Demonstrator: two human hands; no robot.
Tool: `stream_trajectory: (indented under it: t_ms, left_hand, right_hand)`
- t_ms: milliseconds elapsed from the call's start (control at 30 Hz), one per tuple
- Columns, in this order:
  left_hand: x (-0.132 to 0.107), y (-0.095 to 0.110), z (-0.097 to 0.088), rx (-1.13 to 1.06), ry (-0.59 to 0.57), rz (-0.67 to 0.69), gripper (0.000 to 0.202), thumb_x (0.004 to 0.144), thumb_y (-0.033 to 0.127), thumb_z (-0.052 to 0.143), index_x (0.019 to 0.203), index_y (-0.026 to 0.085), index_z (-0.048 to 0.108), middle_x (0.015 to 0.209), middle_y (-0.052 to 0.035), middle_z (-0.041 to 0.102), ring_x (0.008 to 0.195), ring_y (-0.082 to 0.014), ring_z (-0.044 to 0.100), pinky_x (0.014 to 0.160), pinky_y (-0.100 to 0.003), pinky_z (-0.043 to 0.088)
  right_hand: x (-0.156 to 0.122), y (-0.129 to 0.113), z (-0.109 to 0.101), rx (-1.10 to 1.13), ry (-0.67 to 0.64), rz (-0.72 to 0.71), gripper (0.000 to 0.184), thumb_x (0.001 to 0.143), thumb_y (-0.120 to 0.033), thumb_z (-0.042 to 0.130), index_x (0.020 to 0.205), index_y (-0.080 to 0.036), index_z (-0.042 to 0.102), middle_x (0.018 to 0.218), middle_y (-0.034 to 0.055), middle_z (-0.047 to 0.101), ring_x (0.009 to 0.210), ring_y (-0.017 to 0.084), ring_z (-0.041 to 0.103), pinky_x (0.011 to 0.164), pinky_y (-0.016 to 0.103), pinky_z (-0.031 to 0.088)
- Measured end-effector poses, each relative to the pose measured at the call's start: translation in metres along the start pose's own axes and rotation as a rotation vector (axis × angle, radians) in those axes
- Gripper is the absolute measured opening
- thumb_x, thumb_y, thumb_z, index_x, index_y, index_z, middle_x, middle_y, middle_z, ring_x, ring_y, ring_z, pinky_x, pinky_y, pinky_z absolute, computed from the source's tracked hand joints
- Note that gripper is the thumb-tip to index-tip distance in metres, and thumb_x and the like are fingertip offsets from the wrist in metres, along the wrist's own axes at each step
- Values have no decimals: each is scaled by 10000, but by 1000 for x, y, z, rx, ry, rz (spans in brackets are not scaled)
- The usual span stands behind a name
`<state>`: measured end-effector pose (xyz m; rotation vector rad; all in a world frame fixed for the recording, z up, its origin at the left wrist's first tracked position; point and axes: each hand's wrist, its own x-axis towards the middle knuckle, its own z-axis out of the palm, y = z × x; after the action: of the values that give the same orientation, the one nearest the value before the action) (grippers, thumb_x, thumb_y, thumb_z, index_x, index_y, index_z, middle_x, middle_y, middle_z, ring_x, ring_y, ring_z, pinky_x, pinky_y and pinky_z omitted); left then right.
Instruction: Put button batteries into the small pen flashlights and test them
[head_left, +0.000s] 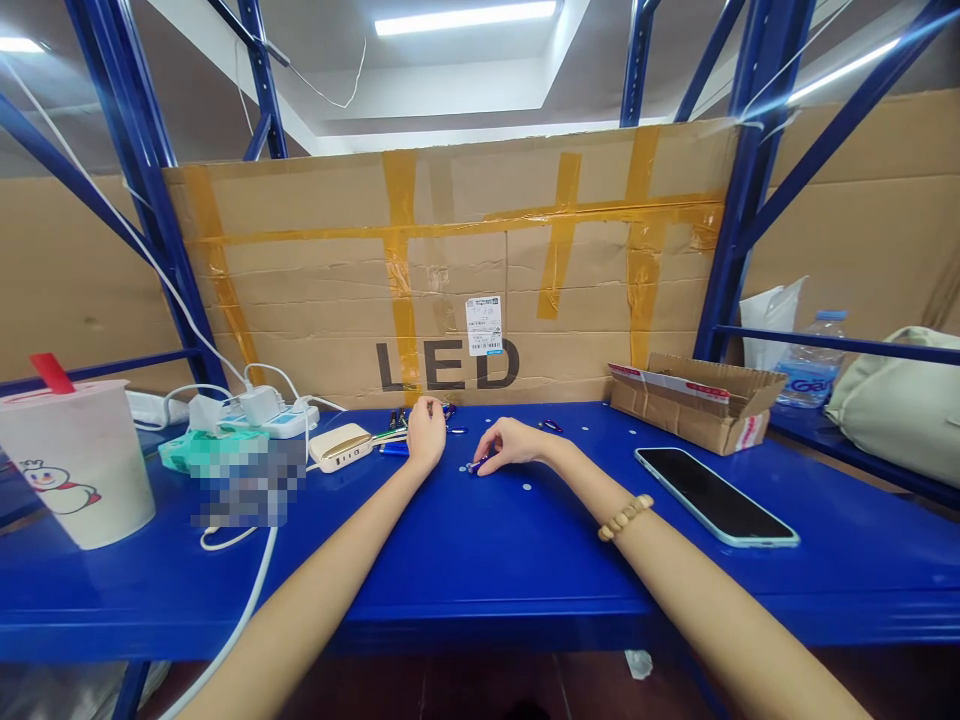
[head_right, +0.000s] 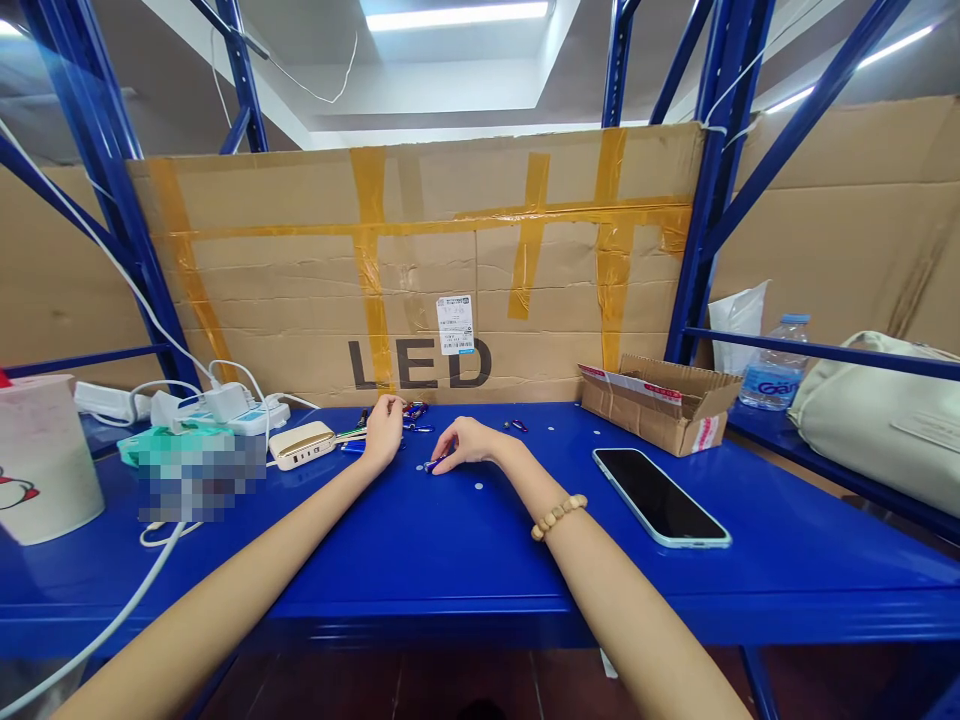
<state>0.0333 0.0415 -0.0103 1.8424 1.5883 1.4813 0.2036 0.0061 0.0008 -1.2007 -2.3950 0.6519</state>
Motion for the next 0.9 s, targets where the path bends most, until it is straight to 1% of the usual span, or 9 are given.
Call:
stream_trajectory:
  t_ms: [67, 133, 233, 333, 467, 600, 667, 733, 900]
  left_hand:
    - [0, -1, -1, 53, -5, -6, 214, 825, 270, 296, 847, 208, 500, 959, -62, 599, 945, -195, 529, 814, -323, 403]
    - [-1, -1, -2, 166, -20, 16, 199, 812, 258, 319, 863, 206, 503, 963, -75, 589, 964, -217, 513, 826, -353, 394]
    - [-6, 0, -3, 374, -59, 129, 218, 809, 290, 346, 916, 206, 516, 1033, -94, 559, 1027, -263, 466, 872, -421, 353]
    - [-7, -1, -4, 486, -95, 211, 293, 826, 352, 330, 988, 199, 522, 1122, -116, 517, 1086, -289, 421, 906, -453, 317]
    - [-5, -4, -5, 529, -83, 157, 357, 829, 389, 319, 1038, 176, 516, 1174, -141, 491, 1158, -302, 366, 938, -458, 289]
    - [-2, -5, -5, 510, -89, 81, 366, 831, 390, 299, 1025, 170, 518, 1153, -143, 507, 1140, -291, 395, 927, -442, 307]
    - [-3, -5, -4, 503, -95, 79, 368, 833, 389, 293, 1018, 164, 517, 1158, -145, 504, 1139, -289, 397, 930, -438, 303]
    - [-3, -5, -3, 499, -99, 88, 377, 835, 388, 286, 1023, 154, 514, 1163, -151, 498, 1142, -290, 391, 935, -439, 295]
    - [-4, -5, -2, 490, -108, 83, 392, 837, 398, 277, 1033, 154, 513, 1144, -154, 496, 1131, -290, 395, 933, -432, 294]
  right_hand:
    - [-1, 4, -2, -46, 36, 52, 354, 563, -428, 700, 793, -158, 710, 712, 16, 663, 652, 116, 552, 577, 200, 397]
    - [-6, 11, -7, -115, 85, 177, 347, 585, -443, 685, 800, -172, 701, 724, 17, 666, 669, 126, 570, 589, 209, 402]
    - [-16, 21, -19, -259, 161, 424, 337, 602, -479, 668, 804, -210, 676, 799, 15, 673, 736, 149, 590, 609, 233, 401]
    - [-24, 25, -27, -364, 243, 554, 303, 623, -478, 660, 800, -233, 653, 873, 4, 666, 815, 162, 592, 652, 253, 398]
    - [-28, 26, -30, -403, 337, 620, 300, 666, -446, 639, 883, -238, 630, 895, 4, 647, 846, 164, 584, 686, 266, 408]
    - [-28, 30, -26, -475, 502, 568, 420, 728, -523, 539, 1042, -248, 586, 1078, 65, 567, 1037, 238, 491, 797, 343, 392]
    - [-28, 33, -23, -489, 471, 563, 436, 745, -534, 510, 1075, -257, 576, 1170, 84, 506, 1100, 279, 435, 853, 402, 357]
    - [-28, 37, -20, -478, 387, 589, 357, 780, -480, 494, 1046, -263, 589, 1185, 75, 493, 1100, 277, 432, 877, 424, 337]
    - [-27, 45, -21, -491, 356, 727, 224, 836, -303, 452, 1003, -238, 586, 1129, 75, 521, 1087, 230, 446, 853, 369, 365]
